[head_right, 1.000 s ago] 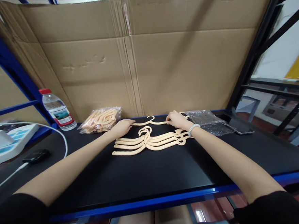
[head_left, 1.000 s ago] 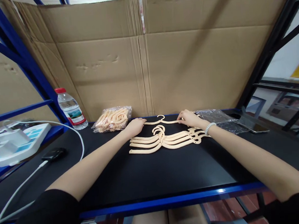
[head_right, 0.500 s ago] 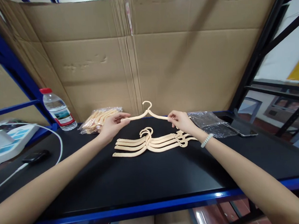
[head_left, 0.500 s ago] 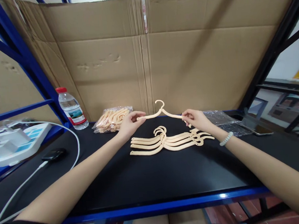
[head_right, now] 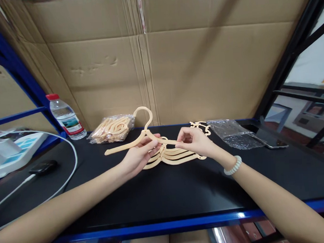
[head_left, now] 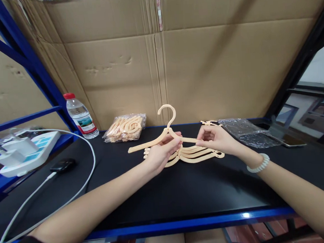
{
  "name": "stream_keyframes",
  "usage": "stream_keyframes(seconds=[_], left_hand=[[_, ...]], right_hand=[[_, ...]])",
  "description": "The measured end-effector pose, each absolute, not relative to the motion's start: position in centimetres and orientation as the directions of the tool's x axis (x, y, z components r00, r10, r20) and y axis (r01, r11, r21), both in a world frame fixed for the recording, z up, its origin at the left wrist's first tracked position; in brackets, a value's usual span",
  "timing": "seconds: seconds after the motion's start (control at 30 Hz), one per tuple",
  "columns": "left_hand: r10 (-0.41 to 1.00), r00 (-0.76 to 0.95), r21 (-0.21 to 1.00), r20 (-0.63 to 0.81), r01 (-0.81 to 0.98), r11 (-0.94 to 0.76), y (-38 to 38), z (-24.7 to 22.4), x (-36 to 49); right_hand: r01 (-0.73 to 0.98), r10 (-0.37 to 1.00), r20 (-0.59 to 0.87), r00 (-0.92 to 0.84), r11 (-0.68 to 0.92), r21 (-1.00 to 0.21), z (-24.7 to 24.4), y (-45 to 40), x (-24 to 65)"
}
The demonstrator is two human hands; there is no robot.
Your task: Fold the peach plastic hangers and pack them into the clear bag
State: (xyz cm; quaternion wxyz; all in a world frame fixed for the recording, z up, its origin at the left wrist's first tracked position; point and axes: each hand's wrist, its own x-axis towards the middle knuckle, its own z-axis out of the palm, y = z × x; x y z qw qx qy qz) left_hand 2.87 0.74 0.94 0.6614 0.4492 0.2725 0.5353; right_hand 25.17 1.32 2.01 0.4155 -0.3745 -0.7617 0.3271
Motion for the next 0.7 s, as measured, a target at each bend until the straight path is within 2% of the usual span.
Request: stream_keyframes(seconds=[0.13, 0.23, 0.3, 0.4, 0.57, 0.7], left_hand=[[0.956, 0.283, 0.889, 0.083, -0.454, 0.057, 0.5, 0.3, 3.1], [0.959, 0.279, 0.893, 0.049, -0.442, 0.083, 0.6, 0.5, 3.0], [0.957, 0.291, 0.899, 0.022, -0.425, 0.109, 0.6, 0.7, 2.9], [0.949, 0.315, 0.907, -0.002, -0.399, 0.134, 0.7, 0.8, 2.8], [0.942, 0.336, 0.92, 0.006, -0.37, 0.127, 0.8, 0.7, 2.7], [0.949, 0.315, 0.922, 0.026, -0.376, 0.099, 0.9, 1.0, 2.6]], right_hand=[[0.295, 0.818, 0.384, -0.428, 0.528, -0.796, 2.3, 1.9, 26.1], [0.481, 0.869, 0.431, -0.242, 0.493, -0.725, 2.5, 3.4, 28.5], [0.678, 0.884, 0.465, -0.054, 0.374, -0.632, 2.5, 4.6, 30.8], [0.817, 0.895, 0.445, 0.04, 0.227, -0.531, 2.2, 5.9, 34.3], [0.94, 0.955, 0.291, 0.061, 0.042, -0.337, 1.1, 6.6, 37.0], [0.972, 0.945, 0.272, 0.179, -0.128, -0.194, -0.1, 7.4, 36.1]])
